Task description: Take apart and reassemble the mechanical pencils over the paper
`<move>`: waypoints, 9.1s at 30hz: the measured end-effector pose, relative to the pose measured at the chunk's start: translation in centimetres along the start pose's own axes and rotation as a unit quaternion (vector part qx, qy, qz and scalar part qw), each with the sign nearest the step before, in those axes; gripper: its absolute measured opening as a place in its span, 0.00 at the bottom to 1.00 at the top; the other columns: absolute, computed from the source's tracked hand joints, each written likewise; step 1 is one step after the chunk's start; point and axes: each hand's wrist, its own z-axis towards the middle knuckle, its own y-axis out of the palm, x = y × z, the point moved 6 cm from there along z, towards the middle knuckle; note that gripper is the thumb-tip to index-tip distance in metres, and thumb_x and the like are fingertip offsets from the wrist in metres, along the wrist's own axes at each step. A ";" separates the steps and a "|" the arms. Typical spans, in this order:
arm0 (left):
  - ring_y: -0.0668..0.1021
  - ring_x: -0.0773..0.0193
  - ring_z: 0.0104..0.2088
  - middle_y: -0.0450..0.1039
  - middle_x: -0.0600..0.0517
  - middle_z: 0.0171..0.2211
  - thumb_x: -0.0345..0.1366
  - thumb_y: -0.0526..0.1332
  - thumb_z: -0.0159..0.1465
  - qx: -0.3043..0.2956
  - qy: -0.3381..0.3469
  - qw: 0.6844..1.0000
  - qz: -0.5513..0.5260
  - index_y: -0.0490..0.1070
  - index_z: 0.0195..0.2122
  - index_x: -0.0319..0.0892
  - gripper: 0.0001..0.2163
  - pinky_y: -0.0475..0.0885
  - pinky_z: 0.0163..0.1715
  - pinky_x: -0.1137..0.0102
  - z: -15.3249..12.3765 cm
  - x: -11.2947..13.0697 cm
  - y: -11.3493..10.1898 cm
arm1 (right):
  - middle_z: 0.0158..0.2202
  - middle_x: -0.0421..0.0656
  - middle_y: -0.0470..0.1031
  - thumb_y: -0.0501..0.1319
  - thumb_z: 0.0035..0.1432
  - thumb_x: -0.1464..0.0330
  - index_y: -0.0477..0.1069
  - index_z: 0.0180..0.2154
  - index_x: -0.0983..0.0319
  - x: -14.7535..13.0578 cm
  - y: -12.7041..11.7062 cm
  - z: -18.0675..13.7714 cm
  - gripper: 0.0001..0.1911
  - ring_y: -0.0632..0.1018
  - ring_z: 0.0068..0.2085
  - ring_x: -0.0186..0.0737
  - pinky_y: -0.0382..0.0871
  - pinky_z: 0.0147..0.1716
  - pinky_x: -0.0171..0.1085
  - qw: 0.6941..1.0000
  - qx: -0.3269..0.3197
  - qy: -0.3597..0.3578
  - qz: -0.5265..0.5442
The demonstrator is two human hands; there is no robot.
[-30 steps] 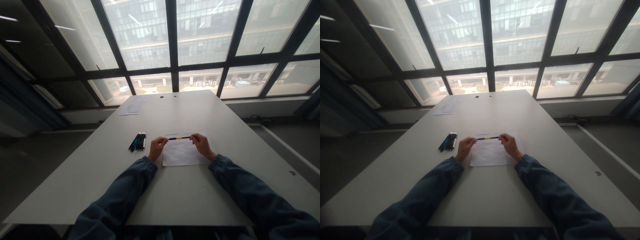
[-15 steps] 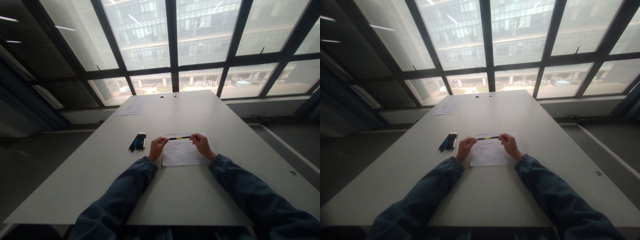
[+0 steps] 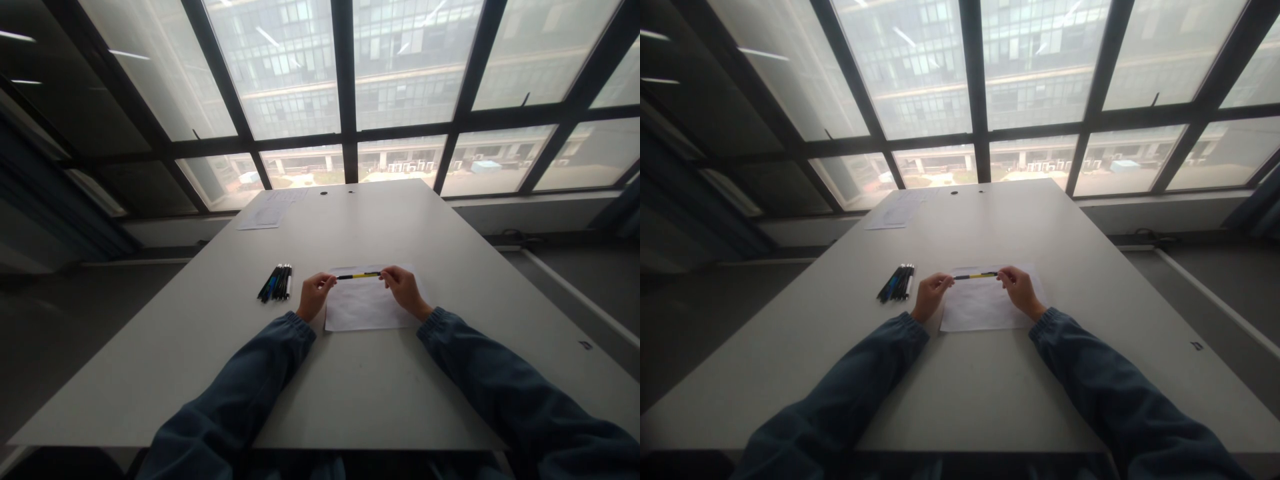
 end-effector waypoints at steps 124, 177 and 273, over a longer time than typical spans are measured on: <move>0.76 0.65 0.25 0.75 0.50 0.22 0.46 0.59 0.65 -0.022 -0.004 1.000 0.005 0.75 0.24 0.38 0.19 0.69 0.28 0.72 0.0 0.3 0.3 | 0.19 0.39 0.69 0.56 0.64 0.55 0.70 0.25 0.62 0.4 0.3 -0.3 0.21 0.70 0.22 0.34 0.62 0.23 0.33 0.999 -0.032 0.013 -0.016; 0.75 0.65 0.24 0.75 0.50 0.21 0.49 0.56 0.66 -0.032 -0.013 0.999 0.004 0.74 0.22 0.39 0.22 0.68 0.28 0.71 -0.1 0.0 0.4 | 0.17 0.38 0.66 0.52 0.65 0.52 0.66 0.21 0.60 -0.3 0.3 -0.3 0.26 0.68 0.20 0.34 0.60 0.23 0.34 0.997 -0.048 0.014 -0.055; 0.78 0.62 0.31 0.78 0.49 0.29 0.47 0.62 0.63 -0.024 -0.001 1.000 0.010 0.76 0.31 0.39 0.15 0.71 0.29 0.72 0.0 0.1 0.5 | 0.22 0.40 0.73 0.57 0.62 0.53 0.70 0.28 0.61 0.9 0.7 -0.1 0.19 0.72 0.23 0.35 0.66 0.24 0.33 0.998 -0.044 0.048 0.006</move>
